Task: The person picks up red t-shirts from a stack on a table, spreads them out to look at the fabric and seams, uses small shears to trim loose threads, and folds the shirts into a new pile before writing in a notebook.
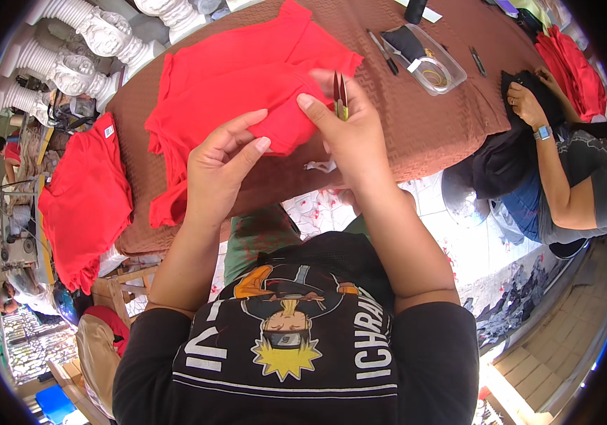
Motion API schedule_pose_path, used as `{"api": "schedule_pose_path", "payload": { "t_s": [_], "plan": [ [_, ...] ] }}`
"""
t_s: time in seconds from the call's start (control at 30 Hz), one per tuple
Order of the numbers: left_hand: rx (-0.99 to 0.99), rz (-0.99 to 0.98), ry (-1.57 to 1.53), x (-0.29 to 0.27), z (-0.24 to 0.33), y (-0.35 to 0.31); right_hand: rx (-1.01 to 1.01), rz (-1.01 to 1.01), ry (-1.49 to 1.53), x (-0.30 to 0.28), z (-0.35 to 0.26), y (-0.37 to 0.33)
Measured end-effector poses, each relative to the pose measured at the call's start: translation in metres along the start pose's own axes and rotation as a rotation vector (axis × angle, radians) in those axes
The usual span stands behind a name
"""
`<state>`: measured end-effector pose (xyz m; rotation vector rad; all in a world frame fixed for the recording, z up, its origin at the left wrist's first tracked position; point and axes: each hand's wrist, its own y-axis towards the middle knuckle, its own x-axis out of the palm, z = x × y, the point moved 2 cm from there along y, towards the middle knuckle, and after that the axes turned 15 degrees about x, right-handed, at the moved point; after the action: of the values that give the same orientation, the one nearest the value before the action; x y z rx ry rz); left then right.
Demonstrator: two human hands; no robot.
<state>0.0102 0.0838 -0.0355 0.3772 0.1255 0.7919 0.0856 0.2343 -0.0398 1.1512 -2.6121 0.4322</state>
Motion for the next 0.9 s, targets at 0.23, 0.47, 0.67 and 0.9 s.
{"api": "schedule_pose_path", "payload": {
  "t_s": [0.23, 0.47, 0.67, 0.9],
  "plan": [
    [-0.059, 0.09, -0.096, -0.007, -0.001, 0.002, -0.606, 0.036, -0.626, 0.006, -0.012, -0.025],
    [-0.057, 0.141, -0.1, -0.011, -0.003, 0.006, -0.778, -0.04, -0.677, 0.016, -0.012, -0.031],
    [-0.07, 0.155, -0.185, -0.008, 0.002, 0.004, -0.634, -0.136, -0.623, 0.024, -0.008, -0.018],
    [-0.056, 0.179, -0.158, -0.009, 0.004, 0.004, -0.602, -0.178, -0.63, 0.025, -0.011, -0.013]
  ]
}}
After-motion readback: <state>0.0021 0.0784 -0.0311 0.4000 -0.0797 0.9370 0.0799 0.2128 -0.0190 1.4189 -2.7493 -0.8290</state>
